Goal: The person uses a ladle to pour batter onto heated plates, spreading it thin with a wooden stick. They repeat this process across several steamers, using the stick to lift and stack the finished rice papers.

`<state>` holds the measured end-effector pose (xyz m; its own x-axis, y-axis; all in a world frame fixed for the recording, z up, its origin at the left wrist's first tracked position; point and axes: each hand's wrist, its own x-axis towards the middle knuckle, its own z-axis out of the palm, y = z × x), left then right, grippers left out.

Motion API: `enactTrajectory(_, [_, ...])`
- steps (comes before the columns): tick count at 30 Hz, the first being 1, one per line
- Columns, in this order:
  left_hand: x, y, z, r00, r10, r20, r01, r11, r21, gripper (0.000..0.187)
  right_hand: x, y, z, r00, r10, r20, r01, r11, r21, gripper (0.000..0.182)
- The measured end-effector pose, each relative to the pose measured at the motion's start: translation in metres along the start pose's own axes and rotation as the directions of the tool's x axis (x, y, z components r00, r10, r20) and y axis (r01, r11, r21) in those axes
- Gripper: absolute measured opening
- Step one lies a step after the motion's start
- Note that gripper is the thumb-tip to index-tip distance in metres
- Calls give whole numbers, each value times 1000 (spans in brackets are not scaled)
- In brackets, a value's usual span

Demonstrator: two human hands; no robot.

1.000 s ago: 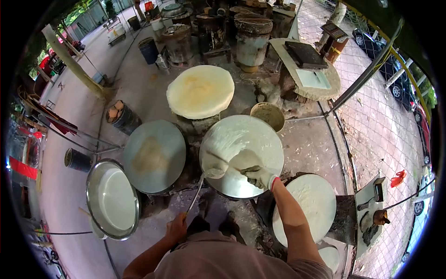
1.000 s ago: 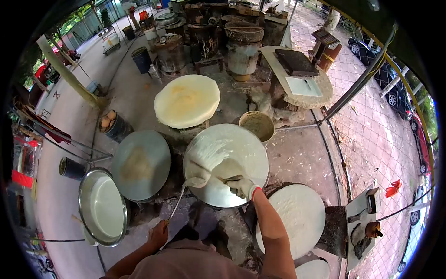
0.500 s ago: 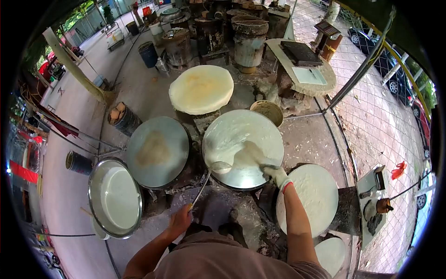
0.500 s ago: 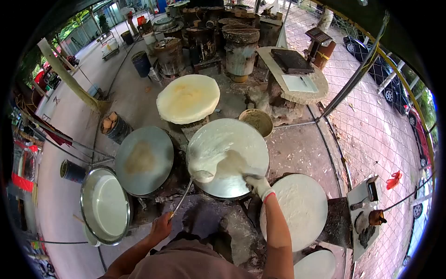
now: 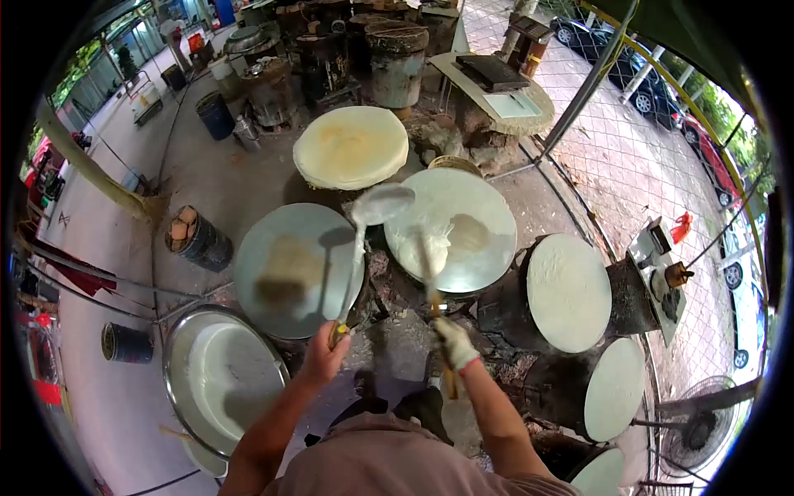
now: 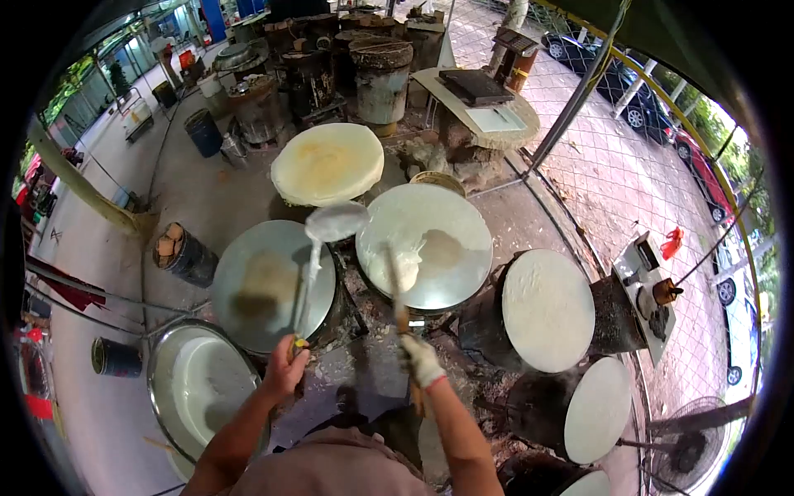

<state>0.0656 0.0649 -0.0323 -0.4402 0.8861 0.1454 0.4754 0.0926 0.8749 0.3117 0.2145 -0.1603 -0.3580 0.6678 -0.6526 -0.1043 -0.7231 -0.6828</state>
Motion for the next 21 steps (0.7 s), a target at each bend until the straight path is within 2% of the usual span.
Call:
enactTrajectory(1, [1,1,-20,971,-206,121,229,947,-225,14,17,15,27,997,-37,64,37,999,8,38])
enactTrajectory(2, [0,2,-38,885,-368,283,458,794,-399,13,34,27,49,989,-71,128,69,997,19,42])
enactTrajectory(4, [-7,-3,-67,902,-319,291,420,806,-417,10,68,49,74,983,-183,-2,182,979,-92,38])
enactTrajectory(5, [-15,-9,-80,924,-275,266,379,753,-538,9,71,54,79,957,-229,-178,209,970,-123,37])
enactTrajectory(6, [-22,-17,-93,945,-235,229,328,684,-652,8,77,67,77,901,-345,-264,322,938,-126,34])
enactTrajectory(8, [-38,-33,-117,948,-194,252,318,631,-707,10,72,86,93,844,-302,-442,319,947,-39,33])
enactTrajectory(9, [-48,-34,-127,935,-271,228,348,587,-731,12,79,100,106,767,-389,-511,415,907,-69,30])
enactTrajectory(10, [-59,-38,-135,914,-347,208,376,539,-753,14,81,107,123,736,-378,-562,384,916,-114,29])
enactTrajectory(11, [-69,-44,-142,914,-343,218,381,537,-752,14,83,105,128,753,-437,-493,366,899,-239,34])
enactTrajectory(12, [-79,-51,-149,884,-409,225,425,505,-751,16,83,104,130,771,-483,-414,350,865,-359,39])
enactTrajectory(13, [-89,-57,-155,851,-473,231,465,471,-749,19,96,109,109,809,-437,-393,281,875,-394,39])
enactTrajectory(14, [-100,-65,-160,852,-469,235,466,472,-748,19,108,110,82,844,-387,-371,213,877,-431,39])
enactTrajectory(15, [-109,-74,-164,863,-434,260,449,421,-788,20,52,62,100,864,-318,-390,228,938,-260,41])
enactTrajectory(16, [-114,-79,-165,874,-396,280,431,367,-824,22,52,60,89,817,-393,-423,302,915,-267,42])
enactTrajectory(18, [-119,-74,-165,882,-373,288,422,356,-834,24,43,42,89,821,-270,-504,201,961,-189,44])
enactTrajectory(19, [-120,-71,-163,881,-381,282,421,358,-833,24,51,52,83,818,-269,-508,202,962,-184,44])
enactTrajectory(21, [-121,-65,-158,878,-389,279,425,368,-827,25,67,77,77,784,-496,-374,318,837,-445,45])
